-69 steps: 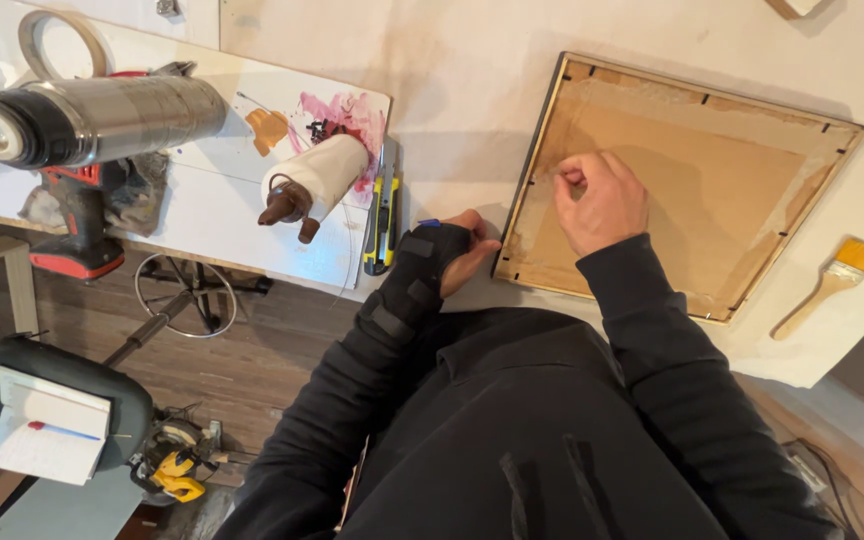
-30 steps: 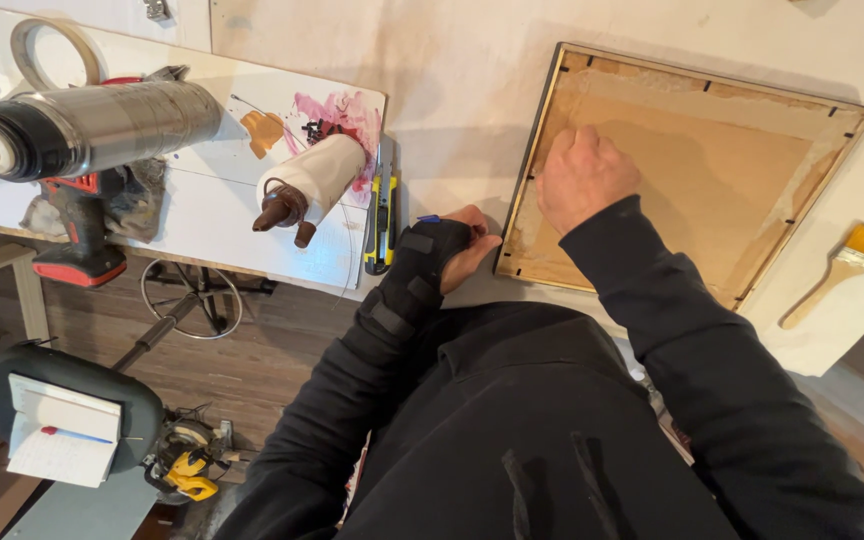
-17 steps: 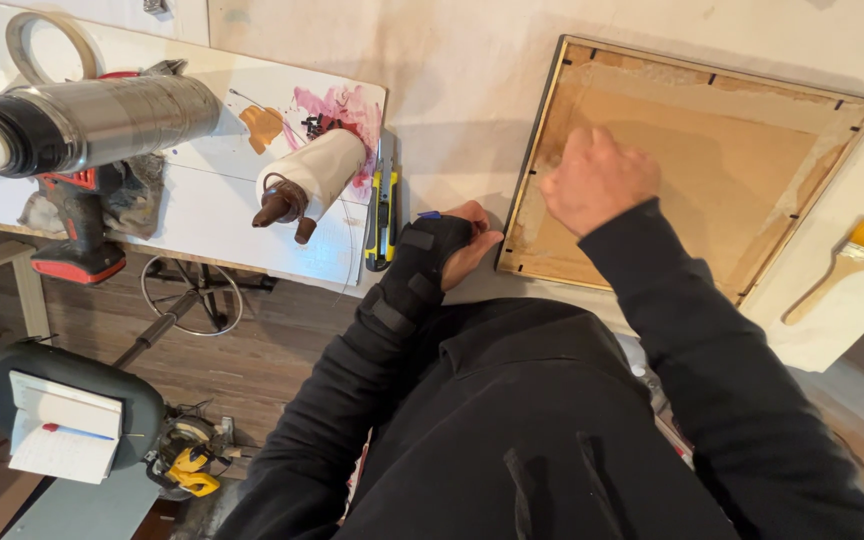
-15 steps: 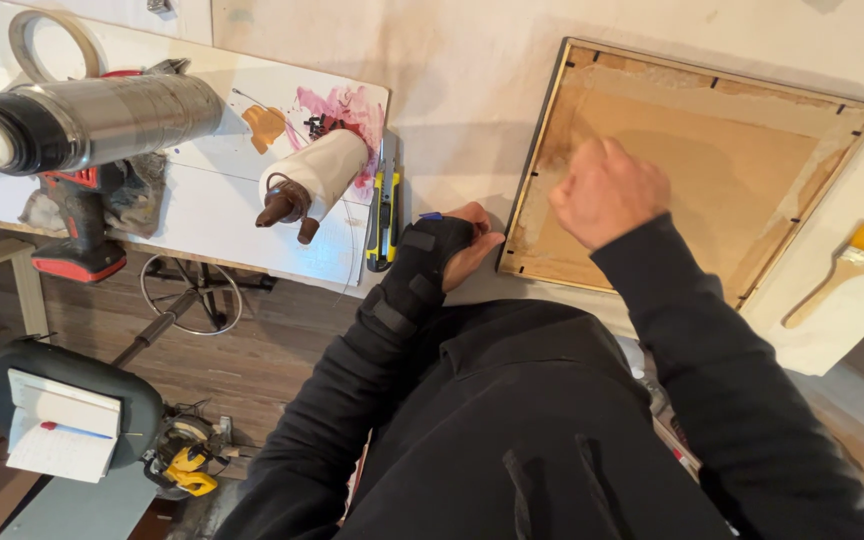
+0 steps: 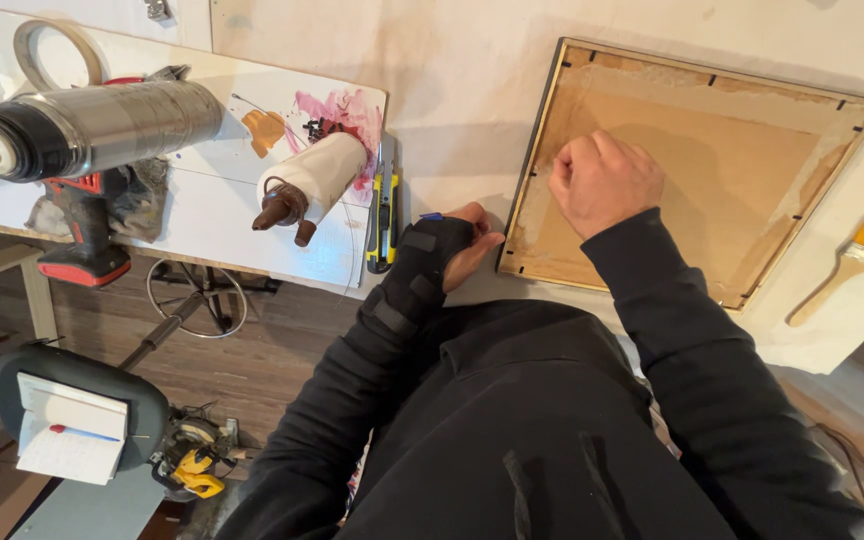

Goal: Assembling a picture frame by inserting a photograph, cleaning the glass, and securing the backing and trim with a staple gun.

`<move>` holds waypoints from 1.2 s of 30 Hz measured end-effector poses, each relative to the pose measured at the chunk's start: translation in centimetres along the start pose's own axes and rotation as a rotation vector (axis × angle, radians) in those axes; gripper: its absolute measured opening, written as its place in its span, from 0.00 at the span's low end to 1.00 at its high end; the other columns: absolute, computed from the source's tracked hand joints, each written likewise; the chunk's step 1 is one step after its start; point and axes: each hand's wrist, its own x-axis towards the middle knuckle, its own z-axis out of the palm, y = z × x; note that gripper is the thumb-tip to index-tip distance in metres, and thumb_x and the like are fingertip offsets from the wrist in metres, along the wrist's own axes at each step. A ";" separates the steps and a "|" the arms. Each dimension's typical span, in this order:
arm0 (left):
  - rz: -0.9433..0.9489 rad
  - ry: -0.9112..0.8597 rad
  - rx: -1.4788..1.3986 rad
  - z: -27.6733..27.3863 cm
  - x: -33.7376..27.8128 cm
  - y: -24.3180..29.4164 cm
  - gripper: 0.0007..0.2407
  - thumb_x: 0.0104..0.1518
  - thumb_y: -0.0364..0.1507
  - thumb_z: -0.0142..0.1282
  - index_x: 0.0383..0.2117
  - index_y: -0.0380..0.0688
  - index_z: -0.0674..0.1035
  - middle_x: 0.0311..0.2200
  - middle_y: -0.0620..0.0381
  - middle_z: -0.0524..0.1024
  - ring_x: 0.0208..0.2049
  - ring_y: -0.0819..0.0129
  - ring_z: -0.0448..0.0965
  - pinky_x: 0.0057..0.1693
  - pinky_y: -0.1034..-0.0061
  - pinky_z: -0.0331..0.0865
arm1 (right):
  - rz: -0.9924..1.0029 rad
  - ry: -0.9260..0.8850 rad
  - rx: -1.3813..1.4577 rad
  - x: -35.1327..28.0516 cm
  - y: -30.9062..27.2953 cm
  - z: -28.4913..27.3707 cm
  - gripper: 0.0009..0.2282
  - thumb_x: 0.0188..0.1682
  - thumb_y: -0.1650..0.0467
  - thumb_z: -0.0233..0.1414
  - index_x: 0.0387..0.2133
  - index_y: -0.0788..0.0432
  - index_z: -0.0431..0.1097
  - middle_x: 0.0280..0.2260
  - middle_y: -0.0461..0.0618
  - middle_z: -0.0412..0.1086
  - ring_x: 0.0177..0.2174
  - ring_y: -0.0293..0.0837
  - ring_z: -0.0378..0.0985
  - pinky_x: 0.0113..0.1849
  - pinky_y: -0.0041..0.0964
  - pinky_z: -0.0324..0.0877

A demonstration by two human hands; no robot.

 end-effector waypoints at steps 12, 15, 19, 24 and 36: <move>0.088 0.075 0.086 0.6 0.2 0.4 0.14 0.57 0.41 0.61 0.32 0.44 0.74 0.22 0.49 0.76 0.29 0.49 0.80 0.34 0.59 0.69 | -0.059 0.027 -0.005 -2.4 -1.2 -0.6 0.08 0.42 0.71 0.62 0.25 0.52 0.67 0.27 0.46 0.68 0.28 0.51 0.74 0.31 0.46 0.69; 0.063 0.073 0.098 0.7 0.4 0.6 0.14 0.56 0.41 0.62 0.31 0.44 0.74 0.22 0.49 0.77 0.29 0.49 0.80 0.34 0.59 0.69 | -0.042 0.004 0.075 -3.6 -1.6 -1.0 0.08 0.44 0.72 0.62 0.26 0.54 0.67 0.28 0.47 0.68 0.29 0.51 0.75 0.32 0.46 0.70; 0.007 0.048 0.129 0.9 0.4 0.6 0.15 0.55 0.42 0.62 0.30 0.43 0.74 0.22 0.48 0.77 0.29 0.49 0.81 0.35 0.58 0.70 | -0.115 0.072 0.106 -5.5 -1.9 -1.5 0.07 0.43 0.73 0.61 0.27 0.55 0.68 0.25 0.47 0.68 0.29 0.52 0.73 0.49 0.47 0.76; 0.003 0.033 0.103 1.1 0.7 0.4 0.15 0.55 0.41 0.62 0.30 0.43 0.75 0.23 0.49 0.78 0.30 0.50 0.81 0.36 0.59 0.71 | -0.068 0.038 0.180 -8.0 -2.4 -2.1 0.06 0.44 0.74 0.61 0.26 0.56 0.68 0.23 0.43 0.68 0.26 0.48 0.74 0.53 0.48 0.74; 0.113 0.084 0.112 0.0 0.2 1.7 0.13 0.56 0.38 0.63 0.30 0.43 0.75 0.22 0.50 0.78 0.29 0.51 0.82 0.35 0.62 0.72 | 0.003 0.104 0.311 -11.4 -3.7 -5.1 0.06 0.42 0.76 0.60 0.26 0.58 0.69 0.25 0.47 0.70 0.31 0.52 0.77 0.49 0.49 0.77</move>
